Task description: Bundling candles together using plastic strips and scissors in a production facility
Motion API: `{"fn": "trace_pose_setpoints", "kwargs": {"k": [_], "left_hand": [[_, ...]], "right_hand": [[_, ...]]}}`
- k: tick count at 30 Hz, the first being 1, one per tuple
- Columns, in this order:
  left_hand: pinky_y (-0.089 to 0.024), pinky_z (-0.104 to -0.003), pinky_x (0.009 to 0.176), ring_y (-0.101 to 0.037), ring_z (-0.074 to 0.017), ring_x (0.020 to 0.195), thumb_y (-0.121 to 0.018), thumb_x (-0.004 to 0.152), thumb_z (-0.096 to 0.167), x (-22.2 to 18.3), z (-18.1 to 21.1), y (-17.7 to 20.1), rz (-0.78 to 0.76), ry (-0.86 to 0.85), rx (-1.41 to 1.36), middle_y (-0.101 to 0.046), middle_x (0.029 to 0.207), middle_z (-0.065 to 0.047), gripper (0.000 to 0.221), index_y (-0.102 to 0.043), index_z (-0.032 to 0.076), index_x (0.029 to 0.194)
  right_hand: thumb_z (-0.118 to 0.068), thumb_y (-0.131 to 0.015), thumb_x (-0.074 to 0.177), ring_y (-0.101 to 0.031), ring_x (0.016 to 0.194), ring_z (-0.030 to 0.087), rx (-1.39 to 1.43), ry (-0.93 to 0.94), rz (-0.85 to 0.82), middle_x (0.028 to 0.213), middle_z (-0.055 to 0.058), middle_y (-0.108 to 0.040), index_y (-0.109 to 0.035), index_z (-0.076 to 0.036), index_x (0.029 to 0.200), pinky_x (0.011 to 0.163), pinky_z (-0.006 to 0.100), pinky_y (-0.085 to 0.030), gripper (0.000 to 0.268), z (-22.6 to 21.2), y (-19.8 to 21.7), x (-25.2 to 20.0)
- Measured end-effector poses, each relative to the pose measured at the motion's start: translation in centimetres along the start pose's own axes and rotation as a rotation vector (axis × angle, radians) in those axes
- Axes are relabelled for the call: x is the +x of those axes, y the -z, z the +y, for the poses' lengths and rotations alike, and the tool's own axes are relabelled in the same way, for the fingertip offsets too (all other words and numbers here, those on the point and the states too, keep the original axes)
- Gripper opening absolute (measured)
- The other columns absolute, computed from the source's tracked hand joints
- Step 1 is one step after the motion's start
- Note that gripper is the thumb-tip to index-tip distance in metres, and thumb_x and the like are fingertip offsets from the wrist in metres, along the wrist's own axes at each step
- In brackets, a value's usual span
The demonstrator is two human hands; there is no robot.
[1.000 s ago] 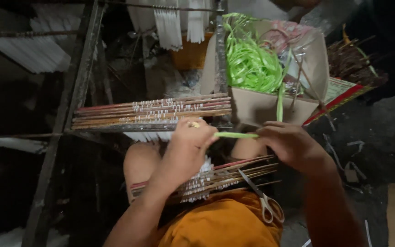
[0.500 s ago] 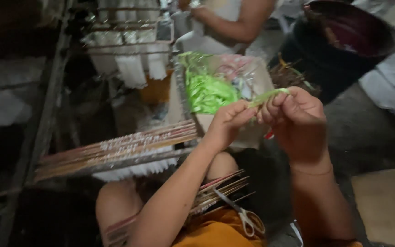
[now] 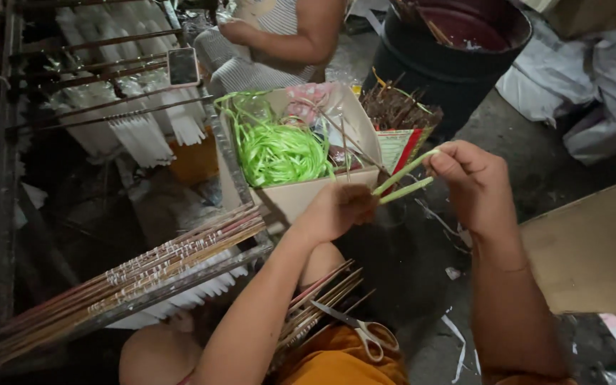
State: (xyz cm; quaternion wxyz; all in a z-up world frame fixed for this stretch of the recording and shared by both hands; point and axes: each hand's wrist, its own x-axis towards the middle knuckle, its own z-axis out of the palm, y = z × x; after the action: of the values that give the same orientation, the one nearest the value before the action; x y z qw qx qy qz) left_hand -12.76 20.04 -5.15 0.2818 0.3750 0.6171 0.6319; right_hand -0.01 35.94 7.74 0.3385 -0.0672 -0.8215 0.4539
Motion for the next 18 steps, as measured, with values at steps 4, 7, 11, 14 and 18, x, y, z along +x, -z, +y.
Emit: {"fn": "trace_pose_setpoints", "kwargs": {"k": [4, 7, 11, 14, 18], "left_hand": [[-0.051, -0.029, 0.069, -0.06, -0.014, 0.061, -0.063, 0.096, 0.012, -0.6, 0.4, 0.4, -0.046, -0.127, 0.134, -0.063, 0.06, -0.003, 0.021, -0.066, 0.012, 0.076], [-0.049, -0.029, 0.066, -0.058, -0.0148, 0.056, -0.068, 0.096, 0.016, -1.2, 1.2, 0.2, -0.05, -0.173, 0.14, -0.062, 0.057, -0.002, 0.025, -0.064, 0.011, 0.072], [-0.048, -0.026, 0.066, -0.055, -0.0103, 0.061, -0.065, 0.1, 0.012, -1.5, 1.8, 0.1, 0.057, -0.176, 0.01, -0.057, 0.062, -0.001, 0.021, -0.065, 0.008, 0.08], [-0.048, -0.026, 0.067, -0.055, -0.0099, 0.063, -0.068, 0.1, 0.013, -1.5, 1.2, 0.1, 0.119, -0.161, -0.062, -0.057, 0.063, 0.001, 0.021, -0.063, 0.009, 0.079], [-0.051, -0.028, 0.065, -0.064, -0.0122, 0.06, -0.072, 0.097, 0.024, -2.1, 2.2, 0.0, 0.146, -0.141, 0.118, -0.066, 0.061, 0.0, 0.021, -0.069, 0.015, 0.078]], "right_hand": [[-0.012, -0.076, 0.101, -0.053, 0.073, 0.01, -0.078, 0.049, -0.001, 0.074, 0.002, -0.065, -0.075, -0.009, 0.089, 0.076, 0.029, -0.049, 0.013, 2.6, 1.1, 0.2], [-0.011, -0.078, 0.101, -0.06, 0.07, 0.02, -0.224, 0.155, -0.05, 0.076, 0.006, -0.068, -0.074, -0.009, 0.088, 0.076, 0.035, -0.05, 0.013, 1.6, 1.6, 0.1], [-0.007, -0.072, 0.102, -0.069, 0.084, 0.02, 0.061, 0.195, 0.027, 0.095, 0.014, -0.071, -0.071, -0.001, 0.112, 0.083, 0.035, -0.056, 0.012, 2.9, 1.8, -0.3], [-0.009, -0.069, 0.101, -0.069, 0.09, 0.023, 0.238, 0.155, 0.044, 0.103, 0.022, -0.071, -0.067, 0.008, 0.121, 0.087, 0.04, -0.058, 0.026, 7.4, 0.3, -1.7], [-0.028, -0.083, 0.086, -0.068, 0.08, 0.022, 0.176, 0.013, -0.099, 0.083, 0.016, -0.075, -0.08, -0.004, 0.096, 0.078, 0.045, -0.056, 0.026, 14.2, -3.9, -5.8]]}}
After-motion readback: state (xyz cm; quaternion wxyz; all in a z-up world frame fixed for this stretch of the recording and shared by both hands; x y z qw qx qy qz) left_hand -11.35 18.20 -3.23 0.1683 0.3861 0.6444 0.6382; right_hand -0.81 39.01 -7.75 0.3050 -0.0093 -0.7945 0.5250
